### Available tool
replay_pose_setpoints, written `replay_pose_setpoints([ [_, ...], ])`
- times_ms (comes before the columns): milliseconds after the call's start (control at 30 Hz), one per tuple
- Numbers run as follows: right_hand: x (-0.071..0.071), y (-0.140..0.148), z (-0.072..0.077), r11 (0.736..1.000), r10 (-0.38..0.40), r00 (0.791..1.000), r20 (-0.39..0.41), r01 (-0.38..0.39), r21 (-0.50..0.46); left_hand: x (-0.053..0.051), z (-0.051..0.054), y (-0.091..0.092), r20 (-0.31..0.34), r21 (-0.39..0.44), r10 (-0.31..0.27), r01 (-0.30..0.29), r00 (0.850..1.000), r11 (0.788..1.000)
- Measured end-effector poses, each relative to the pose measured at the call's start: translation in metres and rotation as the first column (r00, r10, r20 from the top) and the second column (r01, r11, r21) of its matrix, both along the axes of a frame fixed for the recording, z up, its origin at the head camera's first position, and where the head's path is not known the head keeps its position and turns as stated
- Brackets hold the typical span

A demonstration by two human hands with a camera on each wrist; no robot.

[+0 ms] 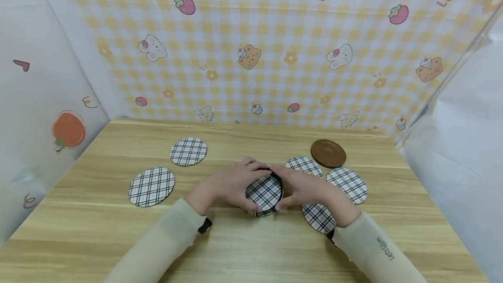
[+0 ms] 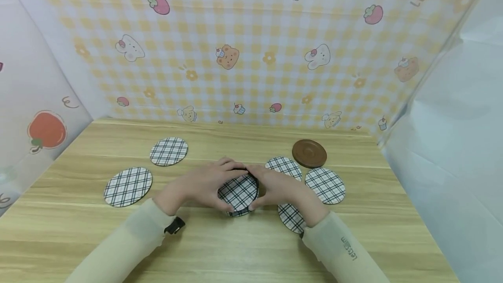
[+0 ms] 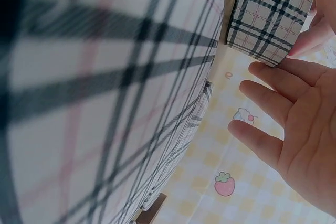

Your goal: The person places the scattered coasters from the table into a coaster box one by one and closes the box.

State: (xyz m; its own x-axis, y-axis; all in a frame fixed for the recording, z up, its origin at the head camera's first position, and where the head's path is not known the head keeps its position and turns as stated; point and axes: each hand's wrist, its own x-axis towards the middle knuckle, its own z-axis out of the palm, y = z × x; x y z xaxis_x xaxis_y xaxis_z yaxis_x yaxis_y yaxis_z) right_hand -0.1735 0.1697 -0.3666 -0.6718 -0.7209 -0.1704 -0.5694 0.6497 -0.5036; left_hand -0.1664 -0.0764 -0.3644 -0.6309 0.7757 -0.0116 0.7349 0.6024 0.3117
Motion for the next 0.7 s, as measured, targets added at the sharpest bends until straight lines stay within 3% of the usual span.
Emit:
replay_pose_setpoints([
  [200, 0.0, -0.001, 0.001, 1.0, -0.01, 1.0, 0.024, 0.01, 0.001, 0.0, -0.001, -0.006, 0.01, 0.012, 0.01, -0.01, 1.0, 1.0],
  [433, 0.001, -0.002, 0.002, 1.0, -0.015, 1.0, 0.014, 0.014, 0.015, 0.003, -0.004, -0.024, 0.03, 0.041, 0.062, -0.063, 0.998, 0.997],
  [700, 0.003, -0.002, 0.003, 1.0, -0.014, 1.0, 0.007, 0.014, 0.027, 0.008, -0.005, -0.059, -0.042, 0.038, 0.132, -0.13, 0.99, 0.991],
])
